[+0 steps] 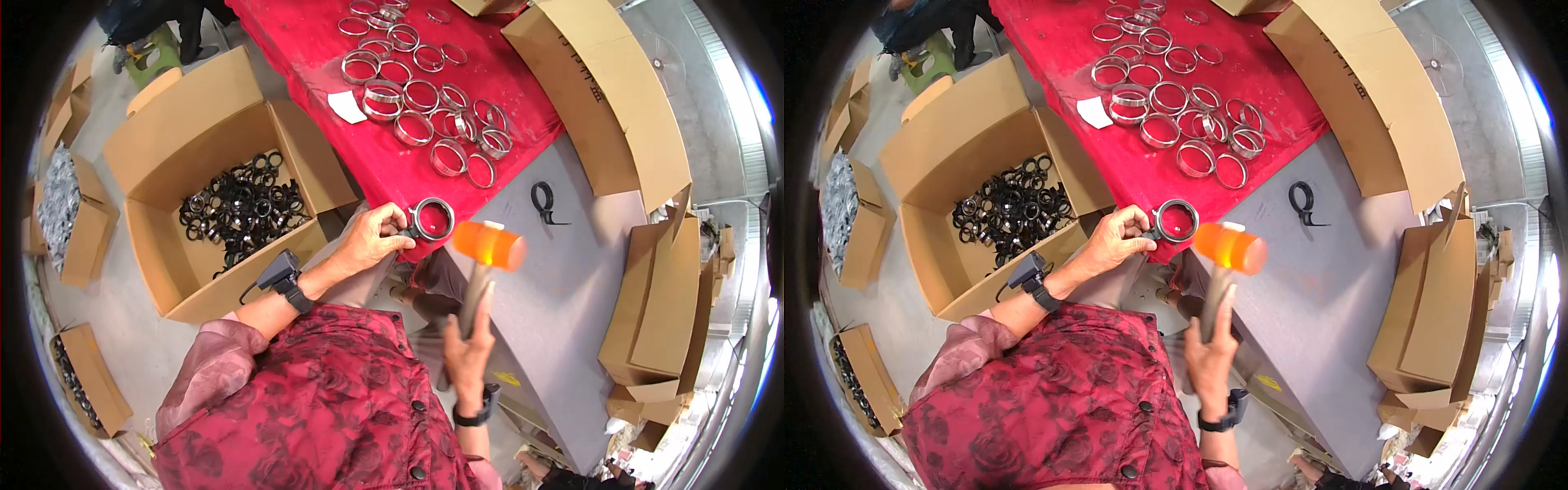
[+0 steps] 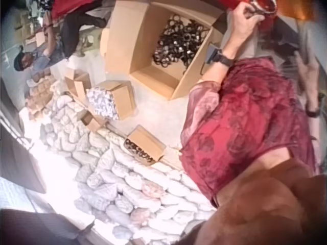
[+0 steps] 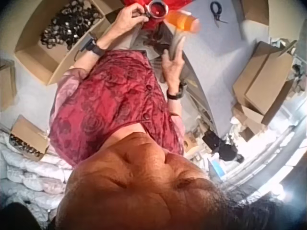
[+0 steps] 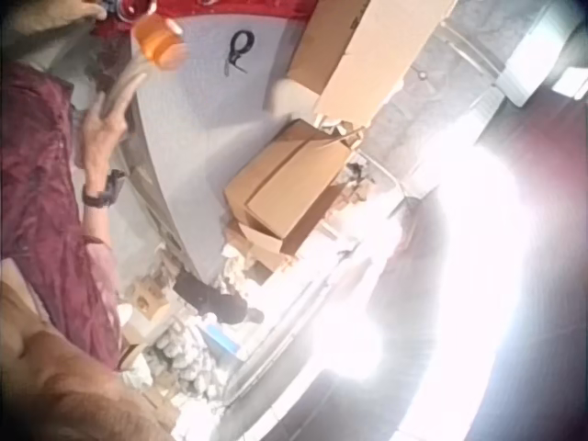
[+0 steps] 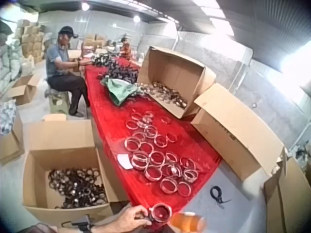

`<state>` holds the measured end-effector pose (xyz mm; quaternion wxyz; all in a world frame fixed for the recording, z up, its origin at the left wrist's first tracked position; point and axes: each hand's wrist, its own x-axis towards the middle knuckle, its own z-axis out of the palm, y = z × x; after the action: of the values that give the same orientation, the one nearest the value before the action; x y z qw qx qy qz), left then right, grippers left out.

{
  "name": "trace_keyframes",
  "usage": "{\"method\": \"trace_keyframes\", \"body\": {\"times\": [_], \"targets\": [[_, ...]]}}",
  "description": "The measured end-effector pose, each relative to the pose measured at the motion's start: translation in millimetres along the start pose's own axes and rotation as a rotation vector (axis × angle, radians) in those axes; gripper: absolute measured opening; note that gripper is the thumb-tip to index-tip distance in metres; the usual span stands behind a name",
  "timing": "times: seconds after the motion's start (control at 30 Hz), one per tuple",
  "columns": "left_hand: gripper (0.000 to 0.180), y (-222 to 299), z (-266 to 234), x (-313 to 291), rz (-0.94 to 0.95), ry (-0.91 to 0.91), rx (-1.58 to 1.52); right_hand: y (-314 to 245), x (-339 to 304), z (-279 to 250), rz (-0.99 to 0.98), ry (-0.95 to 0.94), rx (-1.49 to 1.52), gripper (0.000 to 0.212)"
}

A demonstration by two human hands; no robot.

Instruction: Assemble metal rings into black plastic housings using a rubber mallet at a manufacturing workstation.

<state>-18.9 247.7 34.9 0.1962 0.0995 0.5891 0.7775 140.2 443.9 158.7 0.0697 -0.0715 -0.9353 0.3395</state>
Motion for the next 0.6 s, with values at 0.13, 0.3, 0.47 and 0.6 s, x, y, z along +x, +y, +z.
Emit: {"method": "trace_keyframes", "body": {"times": [0.13,0.3,0.47,0.6], "targets": [[0.027,9,3,0,-0.004,-0.006,-0.062,-23,21,-29,-0.05,0.204,0.017,0.083],[0.026,-1,4,6,0.025,0.018,-0.022,-18,41,-7,-0.281,-0.182,-0.189,0.078],[0.029,3,5,0,0.008,0.031,-0.14,-54,66,-32,-0.143,0.052,0.018,0.08],[0.027,11,5,0,0.016,0.01,0.052,-17,62,-14,-0.179,-0.048,-0.099,0.082]]}}
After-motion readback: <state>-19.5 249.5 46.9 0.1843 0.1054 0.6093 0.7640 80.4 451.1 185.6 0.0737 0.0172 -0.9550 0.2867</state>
